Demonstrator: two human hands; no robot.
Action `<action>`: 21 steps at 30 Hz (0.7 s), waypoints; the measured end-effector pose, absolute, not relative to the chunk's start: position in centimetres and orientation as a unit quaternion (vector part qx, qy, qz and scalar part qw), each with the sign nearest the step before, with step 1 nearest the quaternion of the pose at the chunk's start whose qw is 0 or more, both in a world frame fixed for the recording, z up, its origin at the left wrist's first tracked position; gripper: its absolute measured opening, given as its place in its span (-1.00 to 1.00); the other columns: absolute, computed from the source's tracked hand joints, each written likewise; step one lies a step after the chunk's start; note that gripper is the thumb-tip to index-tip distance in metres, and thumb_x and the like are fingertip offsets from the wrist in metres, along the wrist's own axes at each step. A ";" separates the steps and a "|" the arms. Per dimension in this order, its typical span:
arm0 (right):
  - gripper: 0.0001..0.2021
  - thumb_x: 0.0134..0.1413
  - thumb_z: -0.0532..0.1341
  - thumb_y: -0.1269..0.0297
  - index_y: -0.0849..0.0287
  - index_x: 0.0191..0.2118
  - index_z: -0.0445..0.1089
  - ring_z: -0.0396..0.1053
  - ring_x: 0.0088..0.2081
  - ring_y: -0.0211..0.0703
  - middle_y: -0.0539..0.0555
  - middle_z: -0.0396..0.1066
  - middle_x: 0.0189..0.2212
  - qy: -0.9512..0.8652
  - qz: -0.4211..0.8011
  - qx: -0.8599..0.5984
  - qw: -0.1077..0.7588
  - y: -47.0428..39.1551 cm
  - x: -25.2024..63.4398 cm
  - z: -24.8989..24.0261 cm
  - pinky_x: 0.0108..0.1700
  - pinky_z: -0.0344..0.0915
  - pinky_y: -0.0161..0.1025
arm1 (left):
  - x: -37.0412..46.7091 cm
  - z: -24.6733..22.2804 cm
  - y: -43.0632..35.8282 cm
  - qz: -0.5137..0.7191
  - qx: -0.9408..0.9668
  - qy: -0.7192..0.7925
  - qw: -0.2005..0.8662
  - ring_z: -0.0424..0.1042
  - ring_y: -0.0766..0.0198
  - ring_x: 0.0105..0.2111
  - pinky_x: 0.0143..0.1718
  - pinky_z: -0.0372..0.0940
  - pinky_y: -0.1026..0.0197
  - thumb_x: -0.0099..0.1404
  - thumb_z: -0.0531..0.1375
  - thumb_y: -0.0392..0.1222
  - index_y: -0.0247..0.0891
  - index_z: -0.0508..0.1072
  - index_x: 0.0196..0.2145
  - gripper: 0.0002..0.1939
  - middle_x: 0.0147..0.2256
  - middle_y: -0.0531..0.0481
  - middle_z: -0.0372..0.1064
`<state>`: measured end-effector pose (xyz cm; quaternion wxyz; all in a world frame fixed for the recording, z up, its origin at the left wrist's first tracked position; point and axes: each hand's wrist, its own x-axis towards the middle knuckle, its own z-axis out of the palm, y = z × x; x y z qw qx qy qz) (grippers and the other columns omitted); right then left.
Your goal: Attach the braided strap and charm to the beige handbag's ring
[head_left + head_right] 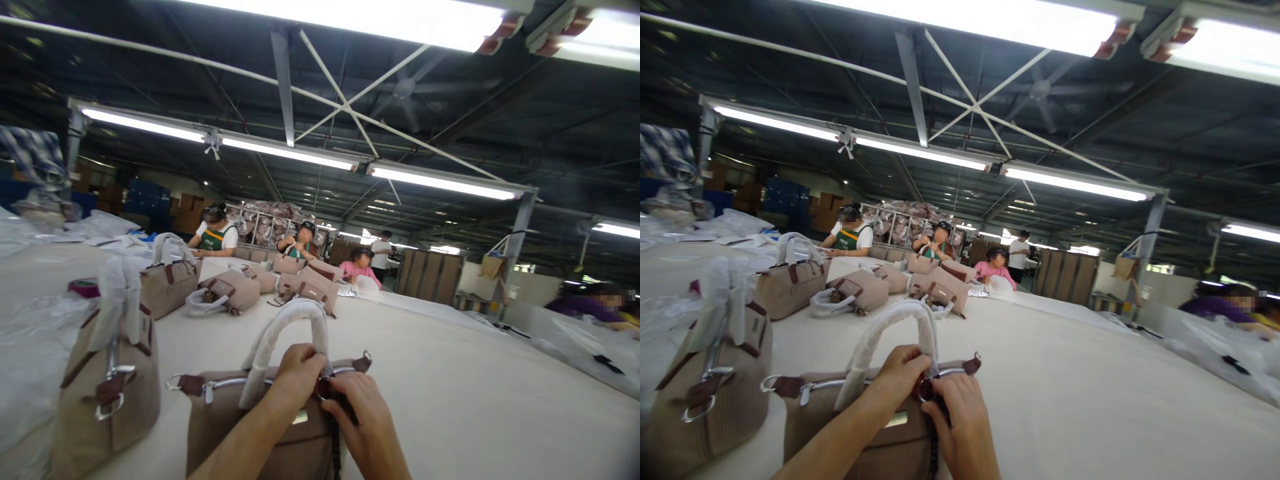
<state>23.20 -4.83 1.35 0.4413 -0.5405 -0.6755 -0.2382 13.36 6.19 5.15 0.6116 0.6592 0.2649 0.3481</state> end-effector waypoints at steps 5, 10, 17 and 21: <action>-0.94 0.30 0.17 0.22 0.03 -0.16 0.32 0.35 -0.22 -0.16 -0.04 0.45 -0.27 -0.672 -0.227 -0.536 0.458 -5.3 23.3 1.9 -0.18 0.29 -0.26 | 13.1 5.9 5.5 0.319 0.662 0.247 0.632 0.27 0.33 -0.59 -0.55 0.17 0.29 0.06 0.08 -0.17 -0.27 0.34 -0.53 -0.87 -0.60 0.09 0.23; -0.93 0.29 0.18 0.20 0.02 -0.15 0.32 0.35 -0.22 -0.20 -0.07 0.44 -0.28 -0.687 -0.212 -0.526 0.455 -5.7 23.1 2.7 -0.18 0.29 -0.32 | 10.7 7.4 5.5 0.303 0.693 0.220 0.616 0.30 0.34 -0.54 -0.50 0.22 0.31 0.00 0.14 -0.21 -0.28 0.37 -0.52 -0.91 -0.58 0.11 0.27; -0.92 0.32 0.13 0.19 0.04 -0.17 0.30 0.36 -0.24 -0.19 -0.05 0.43 -0.30 -0.696 -0.199 -0.540 0.430 -6.8 23.5 3.5 -0.22 0.32 -0.29 | 10.5 6.7 4.9 0.233 0.734 0.196 0.608 0.27 0.40 -0.69 -0.68 0.12 0.37 -0.01 0.11 -0.47 -0.23 0.26 -0.43 -0.80 -0.65 0.24 0.24; -0.82 0.34 0.11 0.13 0.10 -0.18 0.35 0.39 -0.28 -0.20 -0.01 0.44 -0.31 -0.725 -0.252 -0.486 0.418 -4.3 21.8 3.8 -0.24 0.38 -0.25 | 8.0 7.2 7.8 0.260 0.731 0.202 0.598 0.27 0.44 -0.64 -0.63 0.20 0.37 0.20 0.22 -0.42 -0.31 0.35 -0.35 -0.89 -0.53 0.17 0.32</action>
